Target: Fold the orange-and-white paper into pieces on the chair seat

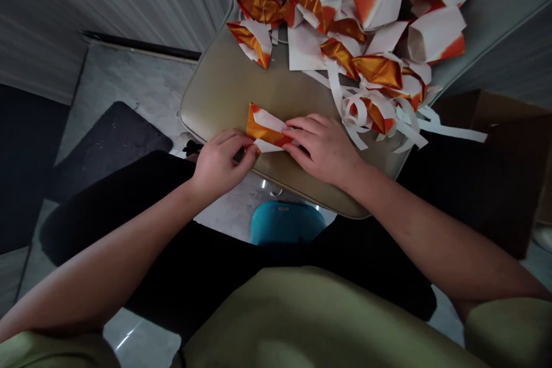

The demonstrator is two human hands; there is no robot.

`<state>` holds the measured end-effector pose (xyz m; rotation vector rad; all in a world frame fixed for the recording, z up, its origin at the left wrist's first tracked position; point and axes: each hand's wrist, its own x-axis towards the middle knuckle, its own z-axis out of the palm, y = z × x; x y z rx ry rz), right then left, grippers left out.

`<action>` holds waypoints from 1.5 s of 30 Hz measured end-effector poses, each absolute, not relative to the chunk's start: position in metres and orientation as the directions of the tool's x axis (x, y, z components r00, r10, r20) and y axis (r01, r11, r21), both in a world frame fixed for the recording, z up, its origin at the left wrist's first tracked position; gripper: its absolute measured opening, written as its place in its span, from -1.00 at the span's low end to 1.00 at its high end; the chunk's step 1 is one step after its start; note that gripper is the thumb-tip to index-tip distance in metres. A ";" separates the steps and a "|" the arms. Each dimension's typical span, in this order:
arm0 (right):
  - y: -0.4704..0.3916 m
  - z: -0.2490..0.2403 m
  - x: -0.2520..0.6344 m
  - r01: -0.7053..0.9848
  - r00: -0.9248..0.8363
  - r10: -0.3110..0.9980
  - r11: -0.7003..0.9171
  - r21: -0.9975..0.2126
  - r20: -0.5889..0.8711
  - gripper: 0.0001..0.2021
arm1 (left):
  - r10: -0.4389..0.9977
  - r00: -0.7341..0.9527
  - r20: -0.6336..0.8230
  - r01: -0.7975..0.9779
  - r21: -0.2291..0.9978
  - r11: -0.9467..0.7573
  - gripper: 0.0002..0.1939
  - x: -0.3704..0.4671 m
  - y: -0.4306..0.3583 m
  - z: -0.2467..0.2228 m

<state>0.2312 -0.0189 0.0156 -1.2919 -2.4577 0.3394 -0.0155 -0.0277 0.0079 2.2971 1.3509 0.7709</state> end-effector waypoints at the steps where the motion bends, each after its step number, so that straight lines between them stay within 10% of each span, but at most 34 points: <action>1: -0.019 0.015 0.232 0.742 -0.520 0.832 0.552 -0.380 0.192 -0.73 | 0.893 0.374 0.252 0.684 0.575 -0.449 -0.80 -0.015 -0.028 0.009; 16: -0.014 0.006 0.224 0.771 -0.397 0.893 0.449 -0.452 0.211 -0.84 | 0.982 0.106 -0.158 0.805 0.594 0.008 -0.75 0.002 -0.018 0.039; 32: -0.017 0.006 0.228 0.751 -0.414 0.885 0.464 -0.470 0.212 -0.82 | 0.980 0.195 0.043 0.964 0.174 -0.199 -0.78 0.007 -0.020 0.023; 45: -0.017 0.004 0.226 0.764 -0.399 0.897 0.441 -0.472 0.192 -0.81 | 0.812 0.535 0.233 0.797 0.180 -0.577 -0.61 -0.010 -0.013 0.010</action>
